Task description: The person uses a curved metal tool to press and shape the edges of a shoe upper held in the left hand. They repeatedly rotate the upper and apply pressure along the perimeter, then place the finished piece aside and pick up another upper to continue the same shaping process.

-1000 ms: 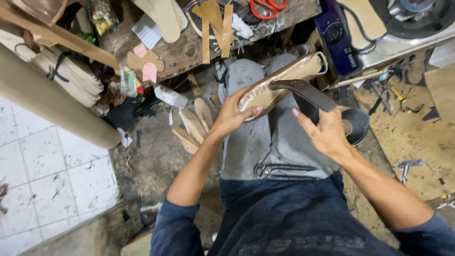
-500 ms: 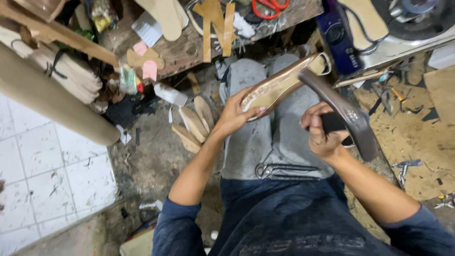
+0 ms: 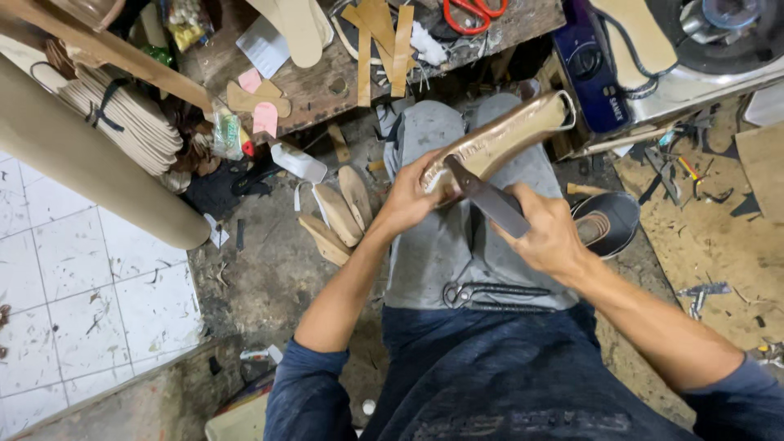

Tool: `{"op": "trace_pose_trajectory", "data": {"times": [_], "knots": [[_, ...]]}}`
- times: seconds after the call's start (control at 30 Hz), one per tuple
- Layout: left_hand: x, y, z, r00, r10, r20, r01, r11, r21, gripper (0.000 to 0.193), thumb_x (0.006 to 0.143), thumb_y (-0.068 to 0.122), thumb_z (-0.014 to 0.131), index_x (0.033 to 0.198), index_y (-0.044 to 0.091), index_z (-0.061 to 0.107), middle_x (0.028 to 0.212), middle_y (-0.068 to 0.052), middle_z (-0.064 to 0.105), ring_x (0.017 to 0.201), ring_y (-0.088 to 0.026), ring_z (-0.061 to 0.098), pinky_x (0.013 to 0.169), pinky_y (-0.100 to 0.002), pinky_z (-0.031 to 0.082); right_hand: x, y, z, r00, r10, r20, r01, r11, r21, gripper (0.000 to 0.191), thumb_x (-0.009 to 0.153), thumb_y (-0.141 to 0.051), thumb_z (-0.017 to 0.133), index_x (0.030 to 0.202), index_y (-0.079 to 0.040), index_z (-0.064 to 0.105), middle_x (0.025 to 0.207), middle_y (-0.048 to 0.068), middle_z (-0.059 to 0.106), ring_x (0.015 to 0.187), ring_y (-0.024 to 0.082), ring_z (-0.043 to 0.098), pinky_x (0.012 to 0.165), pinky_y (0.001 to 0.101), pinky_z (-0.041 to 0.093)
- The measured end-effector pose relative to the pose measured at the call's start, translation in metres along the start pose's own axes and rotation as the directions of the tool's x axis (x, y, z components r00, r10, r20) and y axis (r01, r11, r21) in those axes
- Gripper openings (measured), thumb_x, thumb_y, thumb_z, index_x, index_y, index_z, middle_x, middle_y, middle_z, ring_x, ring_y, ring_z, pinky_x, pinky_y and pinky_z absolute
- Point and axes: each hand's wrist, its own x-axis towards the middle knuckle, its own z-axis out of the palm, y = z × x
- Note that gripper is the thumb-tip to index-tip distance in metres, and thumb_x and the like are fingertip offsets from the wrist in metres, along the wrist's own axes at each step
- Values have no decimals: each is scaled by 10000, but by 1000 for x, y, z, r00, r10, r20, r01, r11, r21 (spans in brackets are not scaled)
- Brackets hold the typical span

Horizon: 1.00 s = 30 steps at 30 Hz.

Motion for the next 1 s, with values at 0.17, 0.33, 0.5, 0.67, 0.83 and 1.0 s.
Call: {"op": "trace_pose_trajectory", "data": {"times": [0.17,0.33,0.5,0.67,0.83,1.0], "knots": [[-1,0,2,999,-43,12,44,993,-114,605,857,36,823,1400,23,558,1228,-84,698,1147,-169,636,1028,-298,508,1,-1,4,923,-276,-268,303,951,66,401,827,-154,776,1112,3,542,881,191,686,716,332,684,659,407,531],[-4,3,0,1000,-6,-7,5,997,-77,612,840,49,815,1400,10,570,1258,-80,699,1172,-164,647,1046,-309,507,1,-11,4,992,111,-56,-102,983,151,294,875,-112,789,1101,-13,630,761,146,683,615,275,666,579,361,518],[-7,3,-4,996,-84,-8,82,981,-175,607,852,70,805,1405,7,563,1218,-93,705,1121,-167,659,1011,-312,534,1,-8,0,993,38,-116,-29,996,84,214,932,-97,725,1116,-18,650,908,179,675,760,274,643,682,375,523],[-4,4,-9,999,-45,9,46,994,-95,610,853,107,785,1411,-6,566,1247,-93,717,1162,-169,678,1049,-309,527,2,2,-3,938,253,-239,-149,913,380,133,1010,-126,682,1084,-32,625,842,78,633,689,150,621,607,305,511],[-8,11,-5,999,-43,3,43,991,-130,613,854,139,828,1392,-15,579,1248,-98,702,1156,-168,645,1036,-307,501,3,7,-14,954,249,-165,-226,963,149,190,981,-108,712,1128,-8,645,801,97,605,693,193,570,630,337,478],[-5,16,-6,997,-70,-6,69,992,-103,619,837,164,828,1383,-11,594,1236,-90,716,1144,-164,661,1030,-302,507,11,9,-23,920,322,-222,-218,893,395,144,1062,-159,651,1027,-34,589,756,55,595,672,167,577,630,303,476]]}}
